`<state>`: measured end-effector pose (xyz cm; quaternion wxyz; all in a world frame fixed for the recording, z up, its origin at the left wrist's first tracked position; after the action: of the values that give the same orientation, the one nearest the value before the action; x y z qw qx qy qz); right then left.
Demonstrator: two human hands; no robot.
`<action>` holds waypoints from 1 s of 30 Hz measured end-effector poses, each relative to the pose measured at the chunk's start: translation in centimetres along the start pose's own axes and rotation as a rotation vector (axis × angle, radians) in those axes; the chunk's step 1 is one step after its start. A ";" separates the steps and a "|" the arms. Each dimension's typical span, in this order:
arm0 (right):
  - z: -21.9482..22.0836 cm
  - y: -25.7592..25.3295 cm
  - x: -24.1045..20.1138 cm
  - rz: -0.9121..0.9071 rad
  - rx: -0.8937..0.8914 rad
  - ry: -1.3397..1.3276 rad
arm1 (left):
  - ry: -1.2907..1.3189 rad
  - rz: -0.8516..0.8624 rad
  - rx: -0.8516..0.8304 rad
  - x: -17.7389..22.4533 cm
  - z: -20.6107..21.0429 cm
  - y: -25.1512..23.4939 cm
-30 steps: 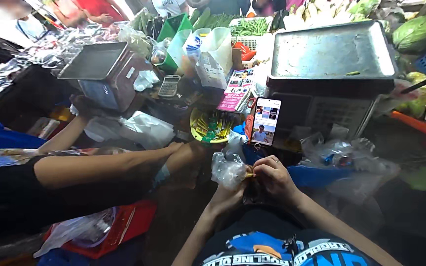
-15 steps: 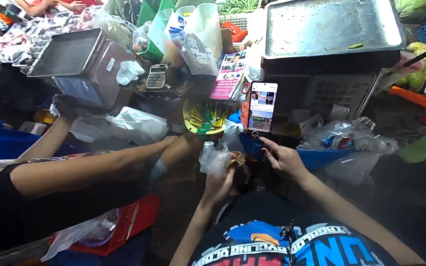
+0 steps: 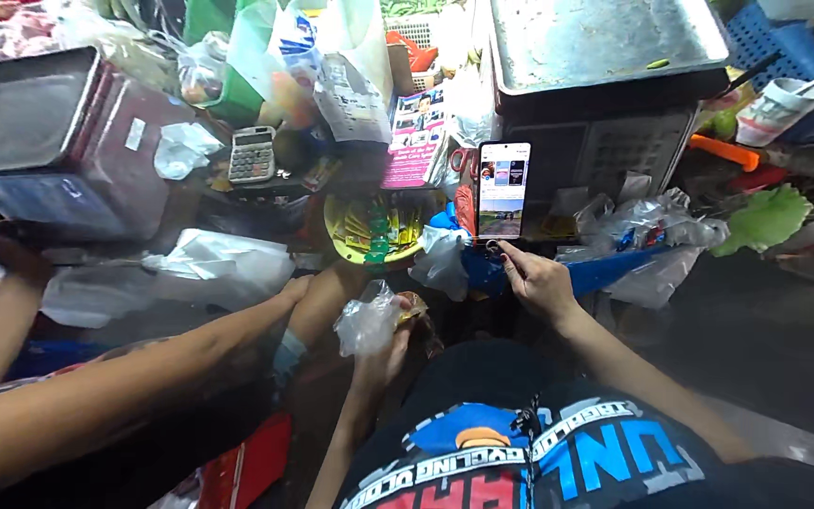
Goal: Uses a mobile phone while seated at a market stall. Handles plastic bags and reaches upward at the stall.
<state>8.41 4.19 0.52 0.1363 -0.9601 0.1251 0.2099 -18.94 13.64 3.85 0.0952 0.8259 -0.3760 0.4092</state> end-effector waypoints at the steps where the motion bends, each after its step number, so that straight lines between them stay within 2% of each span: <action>1: 0.0 0.1 -0.2 0.016 0.009 0.000 | -0.036 0.031 0.001 -0.4 -0.4 -0.1; 5: -0.2 0.6 -1.0 0.059 0.071 -0.015 | -0.189 0.039 -0.036 -1.5 -1.6 -1.0; 11: -0.2 1.2 -1.5 0.155 0.149 0.037 | 0.036 0.041 -0.172 -3.5 -3.1 -1.7; 14: -0.3 1.0 -1.9 0.201 0.203 0.067 | 0.012 -0.003 -0.236 -4.3 -4.2 -1.9; 16: -0.3 0.9 -2.2 0.223 0.221 0.070 | -0.003 0.080 -0.261 -4.8 -4.9 -1.9; 18: -0.1 0.8 -2.4 0.237 0.227 0.069 | 0.076 0.152 -0.310 -5.2 -5.5 -2.0; 20: 0.2 0.7 -2.6 0.240 0.228 0.073 | 0.318 0.173 -0.343 -5.6 -6.0 -1.8; 21: 0.4 0.7 -2.7 0.243 0.225 0.074 | 0.438 0.183 -0.343 -5.8 -6.1 -1.6; 23: 0.8 0.7 -2.6 0.269 0.193 0.083 | 0.518 0.189 -0.329 -6.1 -6.2 -1.1; 26: 0.7 0.4 -3.2 0.301 0.171 0.094 | 0.533 0.130 -0.277 -6.7 -6.4 -0.5; 30: -0.9 -0.3 -5.2 0.257 0.263 0.067 | 0.426 -0.001 -0.199 -7.2 -7.1 0.5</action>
<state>4.22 5.17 3.64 0.2285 -0.9166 0.2773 0.1754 -26.34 20.52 2.95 0.2537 0.7076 -0.3853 0.5352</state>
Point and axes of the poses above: each hand's wrist, its own y-axis away from the middle knuckle, its own z-axis out of the palm, x = y × z, the point moved 4 cm from there along -y, towards the middle knuckle, and after that the axes turned 12 degrees about -x, right-handed, at the moved point
